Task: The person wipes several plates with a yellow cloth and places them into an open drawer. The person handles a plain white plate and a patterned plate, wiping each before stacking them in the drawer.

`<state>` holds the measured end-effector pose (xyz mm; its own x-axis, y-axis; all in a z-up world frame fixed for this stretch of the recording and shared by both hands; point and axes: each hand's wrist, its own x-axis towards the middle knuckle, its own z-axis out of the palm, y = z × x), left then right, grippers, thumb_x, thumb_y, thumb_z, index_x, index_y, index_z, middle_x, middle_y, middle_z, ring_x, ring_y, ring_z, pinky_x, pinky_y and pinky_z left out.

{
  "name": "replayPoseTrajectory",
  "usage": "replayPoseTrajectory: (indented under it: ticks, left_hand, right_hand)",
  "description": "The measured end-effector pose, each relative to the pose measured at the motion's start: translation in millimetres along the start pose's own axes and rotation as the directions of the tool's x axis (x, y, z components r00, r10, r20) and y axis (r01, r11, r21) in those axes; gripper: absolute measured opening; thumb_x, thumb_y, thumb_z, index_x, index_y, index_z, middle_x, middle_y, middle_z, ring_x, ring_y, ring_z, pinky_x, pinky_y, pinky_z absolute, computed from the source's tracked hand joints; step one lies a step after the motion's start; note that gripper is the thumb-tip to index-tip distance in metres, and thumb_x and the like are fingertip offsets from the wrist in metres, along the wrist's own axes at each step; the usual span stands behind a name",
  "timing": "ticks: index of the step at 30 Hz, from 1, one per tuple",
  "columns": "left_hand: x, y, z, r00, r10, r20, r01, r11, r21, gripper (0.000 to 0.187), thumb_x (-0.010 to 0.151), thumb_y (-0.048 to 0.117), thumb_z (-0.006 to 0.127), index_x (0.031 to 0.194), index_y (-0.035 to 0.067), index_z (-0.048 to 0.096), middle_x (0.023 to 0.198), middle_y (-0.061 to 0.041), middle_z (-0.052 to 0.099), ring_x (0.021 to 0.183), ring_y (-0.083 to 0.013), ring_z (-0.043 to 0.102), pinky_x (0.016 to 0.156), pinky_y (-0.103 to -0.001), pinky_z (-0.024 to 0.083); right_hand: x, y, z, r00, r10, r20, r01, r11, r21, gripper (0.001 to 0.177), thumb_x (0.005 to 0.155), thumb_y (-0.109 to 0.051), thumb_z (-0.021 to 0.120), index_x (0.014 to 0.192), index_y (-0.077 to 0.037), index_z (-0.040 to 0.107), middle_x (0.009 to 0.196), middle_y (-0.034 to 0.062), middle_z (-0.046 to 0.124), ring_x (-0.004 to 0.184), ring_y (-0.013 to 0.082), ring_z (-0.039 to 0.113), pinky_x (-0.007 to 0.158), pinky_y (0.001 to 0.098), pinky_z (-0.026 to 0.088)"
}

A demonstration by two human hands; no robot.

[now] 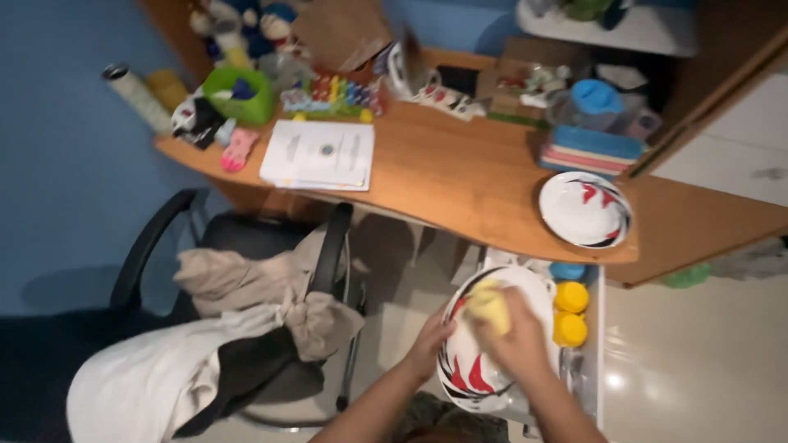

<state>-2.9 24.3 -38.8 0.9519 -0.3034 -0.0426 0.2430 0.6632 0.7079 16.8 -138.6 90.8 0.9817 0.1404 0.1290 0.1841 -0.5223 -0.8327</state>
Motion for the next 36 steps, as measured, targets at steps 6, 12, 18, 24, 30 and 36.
replayPoseTrajectory:
  ticks: [6, 12, 18, 24, 30, 36]
  left_hand:
    - [0.8, -61.2, -155.7, 0.454, 0.855, 0.249, -0.495, 0.010, 0.869, 0.037, 0.091, 0.002, 0.069, 0.127, -0.004, 0.061, 0.121, -0.018, 0.066, 0.102, -0.0281, 0.065, 0.090, -0.038, 0.055]
    - [-21.0, 67.3, -57.3, 0.818, 0.555, -0.155, -0.498, 0.816, 0.294, 0.063, 0.094, 0.021, 0.044, 0.152, -0.002, 0.041, 0.158, -0.021, 0.044, 0.145, -0.0339, 0.042, 0.121, -0.046, 0.030]
    - [12.9, -52.2, -180.3, 0.538, 0.803, 0.256, -0.547, 0.103, 0.831, 0.042, 0.079, 0.002, 0.079, 0.117, 0.002, 0.062, 0.110, -0.015, 0.066, 0.092, -0.0272, 0.064, 0.081, -0.036, 0.053]
    - [46.2, -24.9, -35.1, 0.982, -0.178, -0.068, 0.172, 0.982, -0.078, 0.049, 0.094, 0.024, 0.052, 0.131, -0.006, 0.061, 0.118, -0.024, 0.071, 0.099, -0.0284, 0.070, 0.084, -0.037, 0.057]
    - [83.1, -38.7, -27.6, 0.995, -0.074, -0.065, 0.074, 0.997, -0.007, 0.060, 0.103, 0.039, 0.035, 0.148, 0.002, 0.052, 0.137, -0.016, 0.064, 0.115, -0.0219, 0.060, 0.099, -0.037, 0.048]
    - [94.8, -40.2, -9.9, 0.997, 0.074, -0.036, -0.070, 0.993, 0.092, 0.059, 0.099, 0.035, 0.044, 0.137, -0.008, 0.058, 0.135, -0.027, 0.067, 0.117, -0.0330, 0.068, 0.098, -0.045, 0.056]
  right_hand:
    - [-13.1, -35.8, 30.8, 0.861, -0.142, 0.489, 0.236, 0.962, -0.136, 0.042, 0.064, -0.015, 0.074, 0.106, -0.019, 0.073, 0.099, -0.0020, 0.070, 0.073, 0.0240, 0.072, 0.067, 0.0352, 0.057]
    - [21.5, 30.3, 33.7, 0.899, 0.295, 0.323, -0.055, 0.809, -0.585, 0.058, 0.083, -0.036, 0.076, 0.136, -0.022, 0.056, 0.128, 0.0007, 0.061, 0.077, 0.0240, 0.075, 0.075, 0.0352, 0.065]
    - [62.2, 30.9, -14.7, 0.982, -0.058, -0.179, -0.037, 0.874, -0.485, 0.049, 0.077, -0.027, 0.072, 0.123, -0.012, 0.065, 0.119, 0.0086, 0.064, 0.096, 0.0340, 0.066, 0.081, 0.0438, 0.054]
    - [62.8, 62.0, -11.7, 0.962, -0.152, -0.229, 0.049, 0.914, -0.402, 0.063, 0.071, -0.032, 0.078, 0.127, -0.010, 0.061, 0.129, 0.0110, 0.063, 0.109, 0.0342, 0.064, 0.090, 0.0425, 0.052]
    - [7.7, 20.2, -19.6, 0.990, -0.113, 0.087, 0.111, 0.994, 0.022, 0.039, 0.071, -0.016, 0.073, 0.110, -0.016, 0.073, 0.104, 0.0018, 0.070, 0.087, 0.0245, 0.073, 0.079, 0.0328, 0.057]
    - [-12.2, 55.0, -67.6, 0.899, 0.186, 0.395, -0.090, 0.964, -0.250, 0.036, 0.073, -0.023, 0.076, 0.108, -0.031, 0.077, 0.107, -0.0017, 0.069, 0.096, 0.0253, 0.070, 0.087, 0.0347, 0.054]
